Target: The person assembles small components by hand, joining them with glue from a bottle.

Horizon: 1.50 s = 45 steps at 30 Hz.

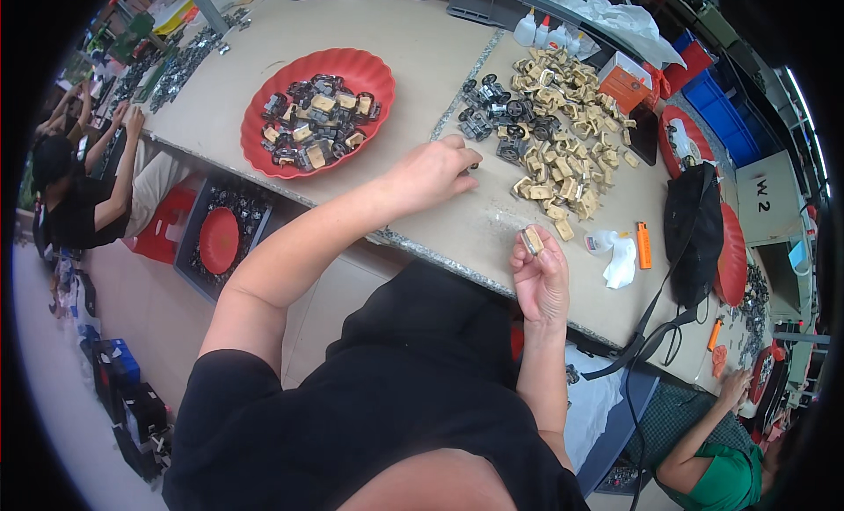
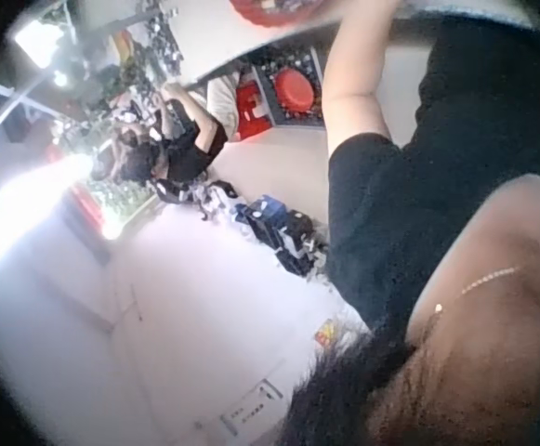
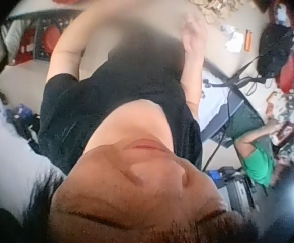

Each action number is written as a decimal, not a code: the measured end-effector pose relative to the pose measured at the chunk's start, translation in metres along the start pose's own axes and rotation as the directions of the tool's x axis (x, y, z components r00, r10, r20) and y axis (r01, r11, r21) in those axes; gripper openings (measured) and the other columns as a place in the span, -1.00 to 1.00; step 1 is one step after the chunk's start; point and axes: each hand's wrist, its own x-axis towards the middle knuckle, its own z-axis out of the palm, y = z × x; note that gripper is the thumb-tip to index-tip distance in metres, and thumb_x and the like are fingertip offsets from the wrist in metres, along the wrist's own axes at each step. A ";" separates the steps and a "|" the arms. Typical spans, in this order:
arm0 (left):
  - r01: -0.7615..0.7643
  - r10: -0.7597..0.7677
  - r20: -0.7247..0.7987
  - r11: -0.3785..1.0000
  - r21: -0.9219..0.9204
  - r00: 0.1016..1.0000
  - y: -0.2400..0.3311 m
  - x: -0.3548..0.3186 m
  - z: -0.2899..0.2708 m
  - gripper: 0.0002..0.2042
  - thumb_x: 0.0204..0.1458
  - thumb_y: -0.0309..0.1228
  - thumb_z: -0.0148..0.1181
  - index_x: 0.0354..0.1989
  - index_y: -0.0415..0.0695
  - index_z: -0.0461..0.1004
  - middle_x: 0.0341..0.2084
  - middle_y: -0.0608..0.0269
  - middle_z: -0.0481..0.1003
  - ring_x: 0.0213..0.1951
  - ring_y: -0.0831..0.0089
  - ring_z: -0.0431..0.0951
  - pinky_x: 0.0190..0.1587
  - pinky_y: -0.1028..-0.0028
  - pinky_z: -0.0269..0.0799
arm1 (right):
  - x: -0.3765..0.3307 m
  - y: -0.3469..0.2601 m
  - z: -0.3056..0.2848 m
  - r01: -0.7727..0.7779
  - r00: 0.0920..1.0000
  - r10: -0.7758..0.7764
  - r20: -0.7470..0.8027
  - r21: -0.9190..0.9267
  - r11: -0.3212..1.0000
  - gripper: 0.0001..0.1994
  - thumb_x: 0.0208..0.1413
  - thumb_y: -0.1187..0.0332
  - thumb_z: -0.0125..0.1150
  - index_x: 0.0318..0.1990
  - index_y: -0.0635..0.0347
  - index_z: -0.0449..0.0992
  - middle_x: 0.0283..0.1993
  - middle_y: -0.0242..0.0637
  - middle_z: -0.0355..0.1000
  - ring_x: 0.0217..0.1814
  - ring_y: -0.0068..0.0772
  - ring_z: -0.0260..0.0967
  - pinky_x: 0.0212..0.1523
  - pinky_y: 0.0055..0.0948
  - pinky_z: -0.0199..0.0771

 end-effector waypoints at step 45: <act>0.078 -0.123 0.028 0.427 -0.901 0.992 0.035 -0.057 0.029 -0.65 -0.17 -0.65 0.14 -0.12 -0.24 0.37 -0.22 0.30 0.18 -0.22 0.54 0.38 -0.13 0.60 0.37 | 0.001 0.009 0.015 -0.031 0.999 0.039 0.016 -0.345 0.938 -0.66 -0.12 0.64 0.11 -0.11 0.41 0.26 -0.24 -0.17 0.37 -0.21 -0.44 0.37 -0.16 -0.55 0.40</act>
